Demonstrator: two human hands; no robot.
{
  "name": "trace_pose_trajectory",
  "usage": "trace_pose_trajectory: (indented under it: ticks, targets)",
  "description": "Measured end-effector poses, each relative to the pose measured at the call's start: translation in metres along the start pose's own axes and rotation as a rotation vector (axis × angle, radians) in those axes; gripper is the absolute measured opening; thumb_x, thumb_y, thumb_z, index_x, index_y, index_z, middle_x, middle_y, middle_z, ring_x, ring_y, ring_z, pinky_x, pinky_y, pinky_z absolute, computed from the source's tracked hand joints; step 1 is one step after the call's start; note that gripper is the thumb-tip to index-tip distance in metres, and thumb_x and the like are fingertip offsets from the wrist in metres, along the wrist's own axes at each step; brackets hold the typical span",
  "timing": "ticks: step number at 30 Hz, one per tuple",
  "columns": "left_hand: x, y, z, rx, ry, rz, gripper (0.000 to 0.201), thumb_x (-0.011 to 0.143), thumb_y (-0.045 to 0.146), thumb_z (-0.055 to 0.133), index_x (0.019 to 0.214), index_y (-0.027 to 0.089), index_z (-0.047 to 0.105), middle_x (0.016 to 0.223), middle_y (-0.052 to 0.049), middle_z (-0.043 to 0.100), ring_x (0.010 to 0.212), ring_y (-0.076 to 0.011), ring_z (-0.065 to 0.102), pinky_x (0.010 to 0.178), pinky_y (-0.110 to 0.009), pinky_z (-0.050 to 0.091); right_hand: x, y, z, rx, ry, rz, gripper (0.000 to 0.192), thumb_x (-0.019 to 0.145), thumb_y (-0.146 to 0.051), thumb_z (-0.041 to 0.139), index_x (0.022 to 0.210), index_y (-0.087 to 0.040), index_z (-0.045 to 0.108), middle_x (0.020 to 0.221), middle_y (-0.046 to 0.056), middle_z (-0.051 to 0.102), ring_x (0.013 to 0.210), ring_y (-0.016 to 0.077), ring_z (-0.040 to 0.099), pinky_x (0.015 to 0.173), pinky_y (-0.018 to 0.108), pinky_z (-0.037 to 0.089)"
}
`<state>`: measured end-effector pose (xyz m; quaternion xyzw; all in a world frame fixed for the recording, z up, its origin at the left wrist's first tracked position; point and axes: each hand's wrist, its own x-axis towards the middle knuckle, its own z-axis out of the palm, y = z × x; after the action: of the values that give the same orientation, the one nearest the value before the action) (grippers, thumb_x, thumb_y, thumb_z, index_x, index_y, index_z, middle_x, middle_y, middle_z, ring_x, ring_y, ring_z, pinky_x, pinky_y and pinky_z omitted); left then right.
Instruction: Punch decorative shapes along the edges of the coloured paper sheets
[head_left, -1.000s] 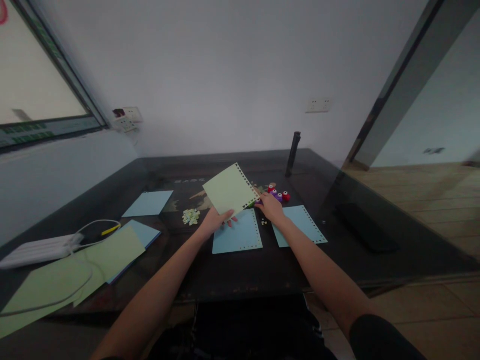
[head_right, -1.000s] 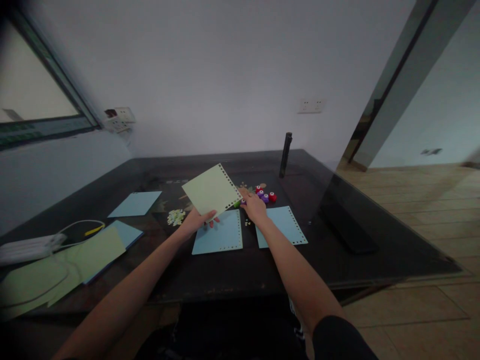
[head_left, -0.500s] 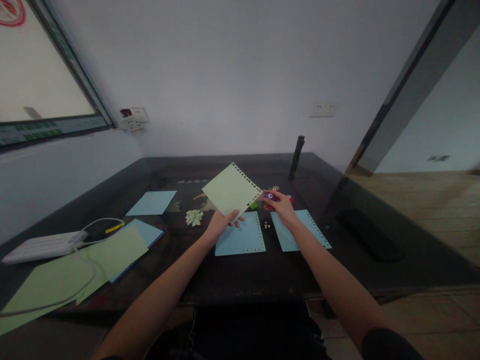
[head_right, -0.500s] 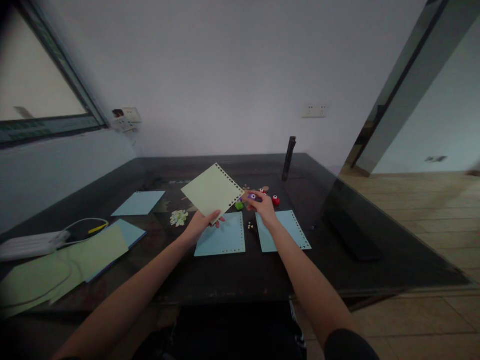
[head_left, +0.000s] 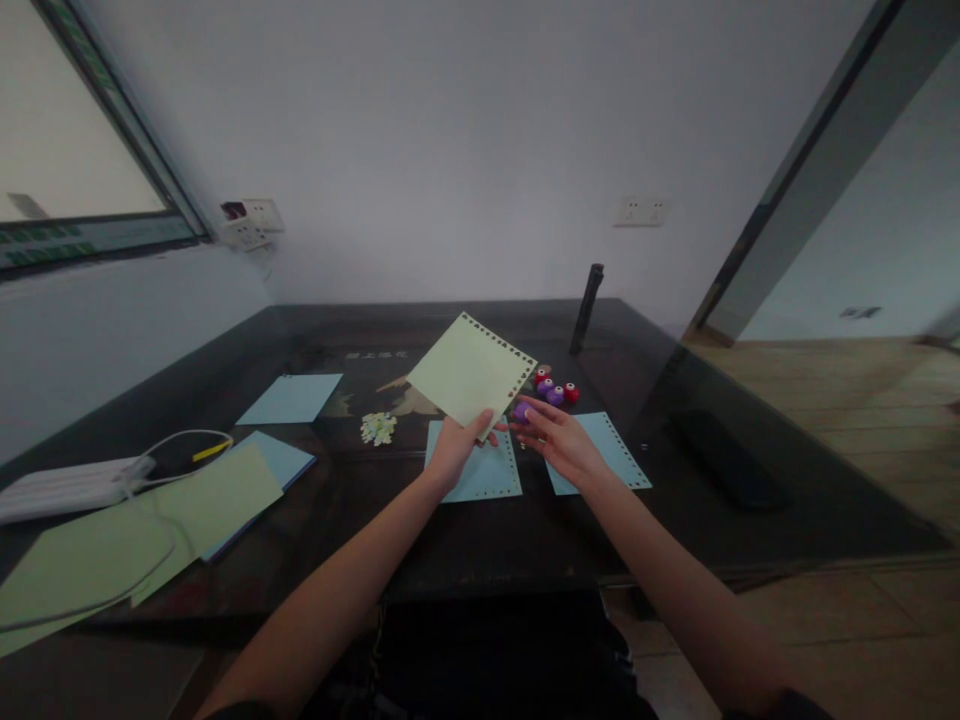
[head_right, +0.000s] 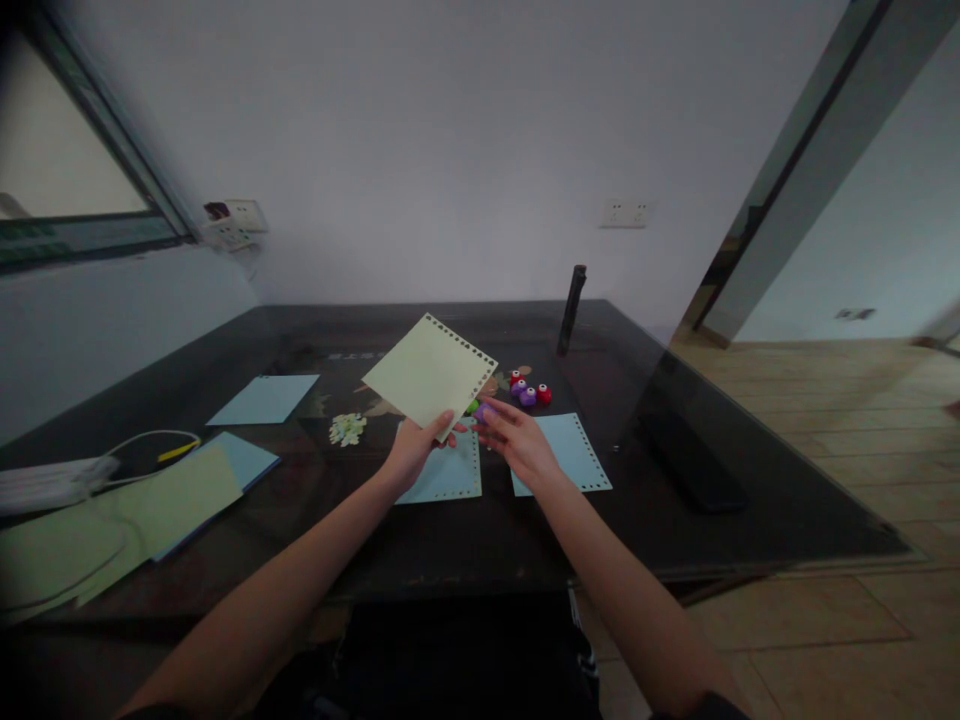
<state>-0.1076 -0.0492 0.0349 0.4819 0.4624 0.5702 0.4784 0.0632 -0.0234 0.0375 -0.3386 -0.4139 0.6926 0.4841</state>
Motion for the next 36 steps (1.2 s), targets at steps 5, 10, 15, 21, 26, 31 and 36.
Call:
trace_pose_trajectory:
  ticks: [5,10,15,21,26,31,36]
  targets:
    - [-0.003,-0.008,-0.007,0.045,-0.025,0.004,0.04,0.074,0.047,0.065,0.091,0.011,0.064,0.075,-0.01,0.072,0.05,-0.0112,0.053,0.05,-0.025,0.04,0.003,0.016,0.001,0.054,0.049,-0.05,0.032,0.058,-0.032,0.082,0.085,-0.019,0.071,0.088,0.004,0.072,0.08,0.015,0.066,0.079,0.029,0.053]
    - [-0.001,-0.008,-0.009,0.125,-0.038,0.033,0.038,0.075,0.044,0.065,0.092,0.01,0.066,0.075,-0.009,0.072,0.051,-0.0124,0.056,0.05,-0.023,0.041,0.004,0.019,-0.001,0.054,0.042,-0.109,0.033,0.056,-0.032,0.084,0.082,-0.018,0.071,0.088,0.005,0.073,0.086,0.0166,0.067,0.091,0.034,0.05]
    - [-0.001,-0.007,-0.009,0.232,-0.064,0.065,0.035,0.077,0.042,0.063,0.09,0.01,0.067,0.074,-0.009,0.073,0.052,-0.014,0.06,0.05,-0.023,0.041,0.002,0.021,0.002,0.055,0.044,-0.108,0.032,0.054,-0.03,0.085,0.08,-0.02,0.071,0.084,0.003,0.073,0.081,0.0158,0.067,0.09,0.034,0.05]
    - [-0.002,-0.006,-0.01,0.253,-0.081,0.087,0.03,0.08,0.038,0.061,0.09,0.01,0.067,0.074,-0.008,0.073,0.052,-0.0137,0.061,0.05,-0.022,0.043,-0.001,0.019,0.005,0.062,0.042,-0.094,0.031,0.054,-0.029,0.085,0.08,-0.02,0.07,0.084,0.002,0.073,0.079,0.0141,0.066,0.089,0.033,0.049]
    - [-0.002,-0.007,-0.009,0.274,-0.088,0.111,0.029,0.081,0.037,0.06,0.089,0.01,0.068,0.071,-0.007,0.073,0.051,-0.0135,0.061,0.05,-0.022,0.043,-0.002,0.02,0.005,0.052,0.033,-0.106,0.031,0.056,-0.029,0.084,0.081,-0.02,0.069,0.084,0.002,0.073,0.079,0.0142,0.066,0.089,0.034,0.049]
    - [-0.002,-0.008,-0.008,0.28,-0.103,0.118,0.027,0.081,0.036,0.06,0.088,0.011,0.068,0.069,-0.006,0.072,0.05,-0.0128,0.061,0.049,-0.021,0.043,-0.002,0.021,0.005,0.069,0.04,-0.103,0.031,0.056,-0.028,0.084,0.082,-0.019,0.069,0.083,0.002,0.072,0.079,0.0142,0.066,0.087,0.033,0.05]
    - [-0.002,-0.01,-0.008,0.297,-0.117,0.127,0.027,0.082,0.036,0.06,0.089,0.011,0.067,0.069,-0.005,0.072,0.051,-0.0134,0.061,0.052,-0.023,0.045,-0.001,0.023,0.004,0.068,0.046,-0.101,0.035,0.054,-0.028,0.085,0.082,-0.02,0.067,0.08,0.002,0.071,0.077,0.0147,0.066,0.085,0.035,0.051]
